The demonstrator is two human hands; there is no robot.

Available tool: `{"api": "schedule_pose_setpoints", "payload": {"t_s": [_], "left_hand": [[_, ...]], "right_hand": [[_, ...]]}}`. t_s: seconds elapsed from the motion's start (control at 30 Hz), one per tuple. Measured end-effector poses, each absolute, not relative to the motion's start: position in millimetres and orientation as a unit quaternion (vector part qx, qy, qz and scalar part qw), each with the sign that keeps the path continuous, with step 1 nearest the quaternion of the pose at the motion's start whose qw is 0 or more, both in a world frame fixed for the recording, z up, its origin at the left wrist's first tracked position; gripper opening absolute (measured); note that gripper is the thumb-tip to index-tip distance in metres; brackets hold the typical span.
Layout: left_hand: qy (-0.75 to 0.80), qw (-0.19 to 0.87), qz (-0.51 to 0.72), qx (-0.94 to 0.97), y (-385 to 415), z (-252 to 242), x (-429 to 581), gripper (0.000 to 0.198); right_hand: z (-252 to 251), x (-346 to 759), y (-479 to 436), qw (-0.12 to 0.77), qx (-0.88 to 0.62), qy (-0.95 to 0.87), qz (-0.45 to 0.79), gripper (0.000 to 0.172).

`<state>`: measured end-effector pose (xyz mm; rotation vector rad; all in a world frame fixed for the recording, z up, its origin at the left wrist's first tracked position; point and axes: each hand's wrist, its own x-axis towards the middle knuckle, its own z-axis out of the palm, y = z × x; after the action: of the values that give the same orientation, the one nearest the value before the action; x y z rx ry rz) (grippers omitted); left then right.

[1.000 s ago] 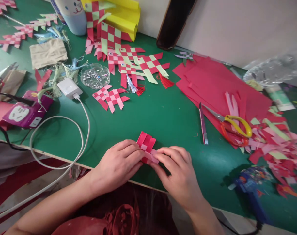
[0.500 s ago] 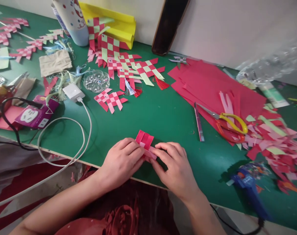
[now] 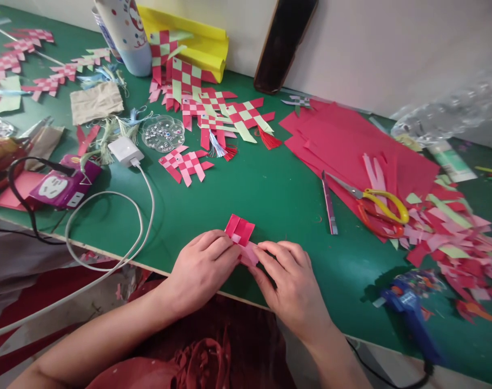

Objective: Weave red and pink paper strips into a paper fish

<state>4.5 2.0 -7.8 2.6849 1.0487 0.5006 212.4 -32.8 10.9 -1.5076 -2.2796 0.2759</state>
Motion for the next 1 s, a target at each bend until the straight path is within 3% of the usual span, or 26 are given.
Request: {"api": "schedule_pose_setpoints", "payload": {"t_s": [0.2, 0.57, 0.83, 1.0], "left_hand": [[0.352, 0.085, 0.172, 0.916, -0.8, -3.7, 2.1, 0.02], [0.306, 0.077, 0.124, 0.941, -8.9, -2.8, -19.2, 0.07], [0.311, 0.068, 0.094, 0.943, -14.8, -8.0, -24.5, 0.081], [0.305, 0.062, 0.089, 0.946, -15.7, -9.9, -26.8, 0.087]], "right_hand": [[13.9, 213.7, -26.5, 0.203, -0.529, -0.818, 0.098, 0.024], [11.2, 207.5, -8.2, 0.155, -0.495, -0.853, 0.055, 0.027], [15.5, 205.0, 1.6, 0.186, -0.502, -0.84, 0.088, 0.025], [19.5, 194.6, 12.1, 0.137, -0.471, -0.868, 0.071, 0.029]]}}
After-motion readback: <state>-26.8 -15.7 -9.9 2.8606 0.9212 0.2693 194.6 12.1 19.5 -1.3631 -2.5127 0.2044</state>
